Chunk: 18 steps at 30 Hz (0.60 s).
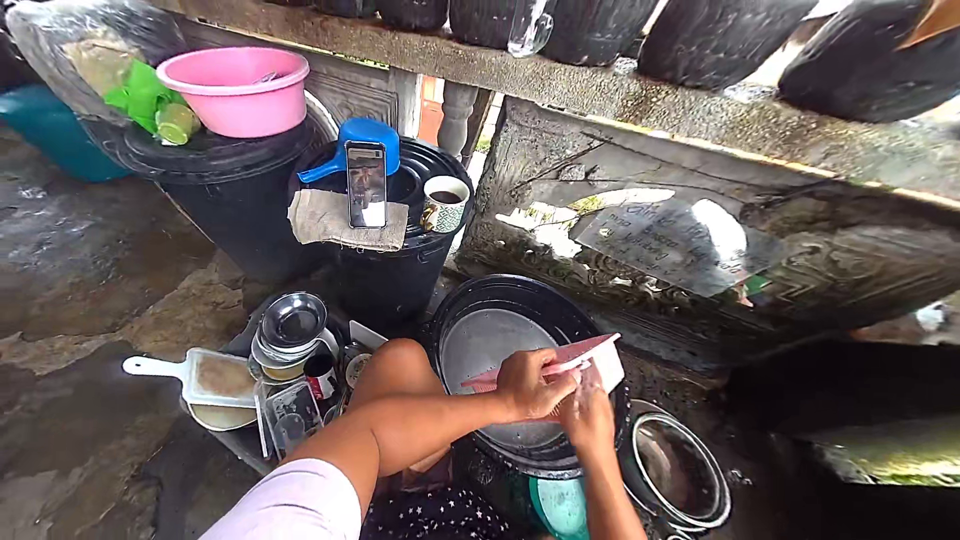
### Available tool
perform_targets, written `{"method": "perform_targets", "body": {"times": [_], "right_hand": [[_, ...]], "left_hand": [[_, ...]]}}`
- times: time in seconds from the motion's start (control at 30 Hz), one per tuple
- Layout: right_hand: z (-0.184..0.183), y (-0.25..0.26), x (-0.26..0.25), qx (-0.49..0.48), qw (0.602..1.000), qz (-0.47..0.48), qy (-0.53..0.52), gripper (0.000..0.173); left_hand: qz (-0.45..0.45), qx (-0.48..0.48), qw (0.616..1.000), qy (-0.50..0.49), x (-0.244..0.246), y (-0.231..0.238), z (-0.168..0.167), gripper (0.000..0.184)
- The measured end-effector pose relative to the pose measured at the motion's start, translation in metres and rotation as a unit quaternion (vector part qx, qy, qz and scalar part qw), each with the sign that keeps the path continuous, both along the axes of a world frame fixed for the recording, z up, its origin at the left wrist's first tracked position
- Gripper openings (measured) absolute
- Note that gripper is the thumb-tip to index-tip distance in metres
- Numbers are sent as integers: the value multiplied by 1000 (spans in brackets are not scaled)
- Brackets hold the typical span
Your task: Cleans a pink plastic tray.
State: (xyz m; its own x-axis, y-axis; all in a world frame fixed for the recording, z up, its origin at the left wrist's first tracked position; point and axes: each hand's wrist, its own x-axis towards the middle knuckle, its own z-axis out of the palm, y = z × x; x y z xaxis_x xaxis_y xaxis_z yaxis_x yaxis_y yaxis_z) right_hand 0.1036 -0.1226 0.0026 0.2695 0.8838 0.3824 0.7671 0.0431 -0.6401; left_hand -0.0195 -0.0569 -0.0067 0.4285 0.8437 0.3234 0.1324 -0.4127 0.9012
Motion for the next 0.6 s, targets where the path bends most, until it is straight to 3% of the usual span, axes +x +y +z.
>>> {"method": "perform_targets", "body": {"times": [0.13, 0.2, 0.27, 0.33, 0.37, 0.47, 0.6], "right_hand": [[4, 13, 104, -27, 990, -109, 85, 49], [19, 8, 143, -52, 959, -205, 187, 46], [30, -5, 170, -54, 937, -220, 268, 46], [29, -13, 180, -17, 937, -174, 301, 35], [30, -15, 178, 0, 945, -148, 292, 32], [36, -16, 160, 49, 959, -97, 262, 29], [38, -11, 144, 111, 958, -79, 251, 37]], "left_hand": [[-33, 95, 994, -48, -10, -16, 19, 51], [-65, 92, 990, -83, -17, -15, 23, 53], [-127, 91, 982, -105, -23, -8, 24, 48], [-208, 117, 968, -75, -29, 5, 26, 39], [-252, 125, 960, -12, -34, 12, 30, 34], [-350, 104, 915, 170, -41, 25, 46, 45], [-411, 86, 886, 194, -43, 17, 55, 55]]}}
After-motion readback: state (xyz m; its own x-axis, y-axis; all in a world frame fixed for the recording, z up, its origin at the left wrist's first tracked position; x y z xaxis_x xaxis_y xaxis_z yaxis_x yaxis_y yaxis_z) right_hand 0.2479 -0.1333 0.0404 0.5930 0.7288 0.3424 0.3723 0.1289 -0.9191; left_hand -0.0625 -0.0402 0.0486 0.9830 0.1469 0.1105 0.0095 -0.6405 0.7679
